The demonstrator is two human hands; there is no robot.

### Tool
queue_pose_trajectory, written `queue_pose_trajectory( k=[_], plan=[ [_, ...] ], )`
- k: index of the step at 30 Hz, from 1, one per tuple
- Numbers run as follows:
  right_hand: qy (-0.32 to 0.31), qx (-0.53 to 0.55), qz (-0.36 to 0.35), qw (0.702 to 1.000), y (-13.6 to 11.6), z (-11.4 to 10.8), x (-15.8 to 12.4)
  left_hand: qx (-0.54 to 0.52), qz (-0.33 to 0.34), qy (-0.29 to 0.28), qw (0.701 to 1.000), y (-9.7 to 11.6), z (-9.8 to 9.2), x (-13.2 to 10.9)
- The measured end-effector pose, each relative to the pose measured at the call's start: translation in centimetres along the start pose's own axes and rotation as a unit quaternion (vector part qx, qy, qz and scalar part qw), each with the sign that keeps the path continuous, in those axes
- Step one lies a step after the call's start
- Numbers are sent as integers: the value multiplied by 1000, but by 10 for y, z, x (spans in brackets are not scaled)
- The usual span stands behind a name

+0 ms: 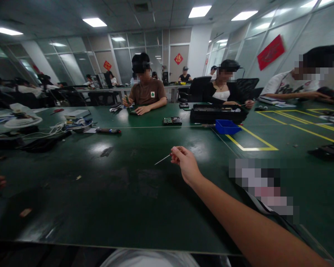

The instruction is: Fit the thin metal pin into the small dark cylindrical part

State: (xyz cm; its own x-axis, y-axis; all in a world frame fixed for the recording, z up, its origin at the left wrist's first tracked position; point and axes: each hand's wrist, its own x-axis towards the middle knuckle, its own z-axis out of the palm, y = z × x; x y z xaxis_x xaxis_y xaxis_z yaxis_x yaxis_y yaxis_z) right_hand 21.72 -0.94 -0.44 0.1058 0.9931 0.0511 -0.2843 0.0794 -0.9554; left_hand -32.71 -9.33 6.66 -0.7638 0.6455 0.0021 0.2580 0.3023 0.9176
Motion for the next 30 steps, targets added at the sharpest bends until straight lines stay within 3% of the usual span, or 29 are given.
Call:
queue_pose_trajectory(
  k=[4, 7, 12, 16, 21, 25, 30],
  plan=[
    [-3, -5, 5, 1000, -1, 1, -1, -53, -20, 6, 998, 6, 18, -7],
    [-2, -2, 9, 1000, -1, 0, -1, -81, -33, -40, 995, 26, 42, -25],
    [0, -17, 10, 1000, -1, 0, -1, -98, 18, -178, 979, 55, 95, -61],
    [-6, -27, -2, 1000, -1, 0, -1, -104, 64, -315, 941, 72, 139, -97],
    [-12, -59, -17, 998, 0, -1, -1, -67, 138, -421, 894, 88, 194, -145],
    [-23, -71, -20, 997, 0, 0, -3, 9, 196, -492, 848, 89, 234, -177],
    [-4, -53, -26, 998, -5, 2, -6, 97, 295, -477, 822, 63, 269, -203]
  ],
)
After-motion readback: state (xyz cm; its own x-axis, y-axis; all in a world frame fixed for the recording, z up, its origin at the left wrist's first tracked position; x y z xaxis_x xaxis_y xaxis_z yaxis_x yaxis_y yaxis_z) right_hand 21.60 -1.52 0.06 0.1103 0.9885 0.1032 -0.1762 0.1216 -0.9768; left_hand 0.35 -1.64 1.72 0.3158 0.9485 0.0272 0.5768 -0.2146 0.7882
